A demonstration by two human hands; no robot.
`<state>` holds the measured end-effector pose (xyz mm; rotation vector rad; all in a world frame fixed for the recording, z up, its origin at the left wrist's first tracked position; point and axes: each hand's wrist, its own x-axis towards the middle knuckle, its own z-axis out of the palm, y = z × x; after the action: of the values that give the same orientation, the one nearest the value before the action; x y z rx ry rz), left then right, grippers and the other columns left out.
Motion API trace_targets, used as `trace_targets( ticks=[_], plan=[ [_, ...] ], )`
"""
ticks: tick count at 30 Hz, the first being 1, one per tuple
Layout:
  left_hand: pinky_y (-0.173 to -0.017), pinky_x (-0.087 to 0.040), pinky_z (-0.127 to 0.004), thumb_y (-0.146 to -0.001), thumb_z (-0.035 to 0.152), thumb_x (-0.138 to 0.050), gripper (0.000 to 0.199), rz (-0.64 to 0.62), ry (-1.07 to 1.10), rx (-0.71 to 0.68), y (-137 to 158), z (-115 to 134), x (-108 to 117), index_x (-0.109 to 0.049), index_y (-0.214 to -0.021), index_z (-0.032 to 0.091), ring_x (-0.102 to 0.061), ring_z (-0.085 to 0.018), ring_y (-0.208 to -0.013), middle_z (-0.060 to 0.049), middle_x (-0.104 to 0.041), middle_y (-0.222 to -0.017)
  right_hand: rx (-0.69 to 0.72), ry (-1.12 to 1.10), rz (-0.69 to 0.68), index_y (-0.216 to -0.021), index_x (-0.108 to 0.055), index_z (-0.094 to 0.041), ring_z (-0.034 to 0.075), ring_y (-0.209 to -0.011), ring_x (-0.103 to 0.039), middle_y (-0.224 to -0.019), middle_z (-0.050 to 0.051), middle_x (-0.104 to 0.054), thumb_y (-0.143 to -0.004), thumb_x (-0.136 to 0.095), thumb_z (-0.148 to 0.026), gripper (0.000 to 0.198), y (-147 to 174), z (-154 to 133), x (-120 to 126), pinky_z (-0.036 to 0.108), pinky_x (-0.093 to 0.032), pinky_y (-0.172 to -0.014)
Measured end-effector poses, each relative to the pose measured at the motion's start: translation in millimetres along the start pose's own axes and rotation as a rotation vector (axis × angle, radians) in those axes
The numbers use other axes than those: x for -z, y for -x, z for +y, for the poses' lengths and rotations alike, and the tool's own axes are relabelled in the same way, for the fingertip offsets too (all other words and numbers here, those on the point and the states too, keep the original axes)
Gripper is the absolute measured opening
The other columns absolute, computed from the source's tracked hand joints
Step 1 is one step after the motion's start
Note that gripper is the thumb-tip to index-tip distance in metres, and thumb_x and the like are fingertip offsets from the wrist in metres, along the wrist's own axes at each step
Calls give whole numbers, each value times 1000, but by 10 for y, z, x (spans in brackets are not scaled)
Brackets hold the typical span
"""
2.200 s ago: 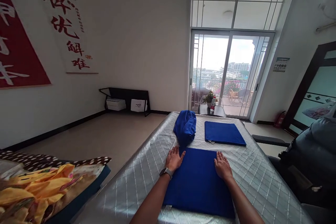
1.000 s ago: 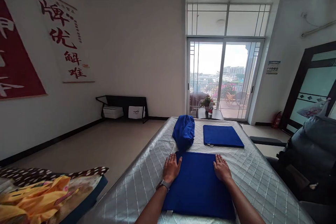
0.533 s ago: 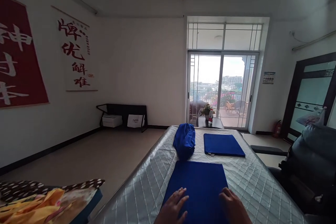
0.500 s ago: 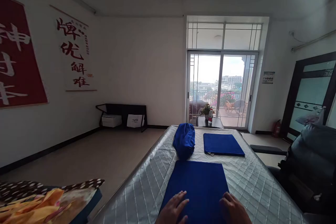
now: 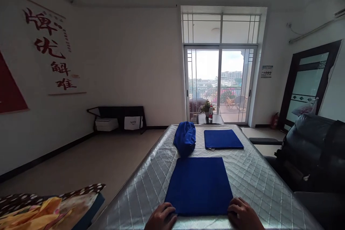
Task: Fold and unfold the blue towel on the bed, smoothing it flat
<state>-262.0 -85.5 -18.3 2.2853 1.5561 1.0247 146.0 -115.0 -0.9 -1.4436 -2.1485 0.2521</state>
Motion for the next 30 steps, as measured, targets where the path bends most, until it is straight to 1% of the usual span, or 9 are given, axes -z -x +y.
trace_targets(
  ticks=[3,5,7,10,13,17,22,25,30],
  plan=[
    [-92,-59,-35,-86,47,-65,21,-1,23,29,13,111,60,-80,-93,34,-73,-25,-98,-5,-76,-106,-7,29,37,-91,-77,-32,20,-95,-67,-99,4,-74,-92,-54,-24,24,33,-38,15,32,-54,-87],
    [-93,-58,-36,-86,44,-63,22,-16,31,56,12,205,115,-79,-92,32,-72,-25,-99,-5,-75,-107,-23,51,43,-90,-76,-31,19,-95,-66,-98,3,-74,-93,-53,-24,25,41,-83,49,31,-53,-86],
    [-95,-56,-37,-86,37,-60,22,-34,40,86,7,287,174,-79,-93,30,-71,-24,-101,-5,-75,-107,-37,67,32,-91,-76,-31,19,-95,-66,-99,3,-74,-94,-51,-24,26,42,-137,94,31,-52,-86],
    [-99,-54,-36,-80,23,-56,26,-57,72,127,-3,342,241,-78,-93,28,-70,-24,-104,-5,-75,-109,-47,57,0,-94,-76,-31,18,-98,-65,-101,2,-73,-94,-50,-26,26,40,-191,143,30,-51,-90],
    [-100,-53,-34,-75,18,-55,31,-62,105,140,-17,324,261,-78,-92,28,-70,-22,-106,-4,-75,-111,-71,24,-13,-96,-76,-31,19,-101,-65,-105,2,-73,-91,-53,-27,23,38,-168,138,31,-51,-93],
    [-101,-54,-35,-72,18,-55,32,-57,108,140,-33,270,231,-78,-92,29,-69,-23,-108,-3,-74,-113,-82,7,1,-94,-76,-32,20,-101,-65,-104,2,-73,-86,-57,-27,21,33,-87,80,33,-51,-95],
    [-101,-54,-39,-72,23,-59,27,11,52,126,-35,207,171,-78,-90,28,-68,-26,-107,-6,-73,-108,-46,50,44,-92,-76,-33,20,-96,-65,-100,2,-74,-93,-51,-28,26,46,-109,56,33,-53,-89],
    [-99,-55,-40,-74,27,-60,27,-8,40,132,-35,188,167,-78,-94,28,-68,-27,-105,-6,-73,-105,-29,100,73,-92,-75,-32,20,-93,-66,-98,4,-73,-98,-44,-29,32,62,-159,59,33,-53,-87],
    [-100,-53,-40,-75,22,-57,30,-54,17,119,-30,232,208,-77,-98,25,-66,-26,-106,-6,-72,-105,8,197,111,-104,-72,-27,18,-91,-69,-106,7,-73,-104,-33,-33,39,83,-176,66,30,-53,-84]
  ],
)
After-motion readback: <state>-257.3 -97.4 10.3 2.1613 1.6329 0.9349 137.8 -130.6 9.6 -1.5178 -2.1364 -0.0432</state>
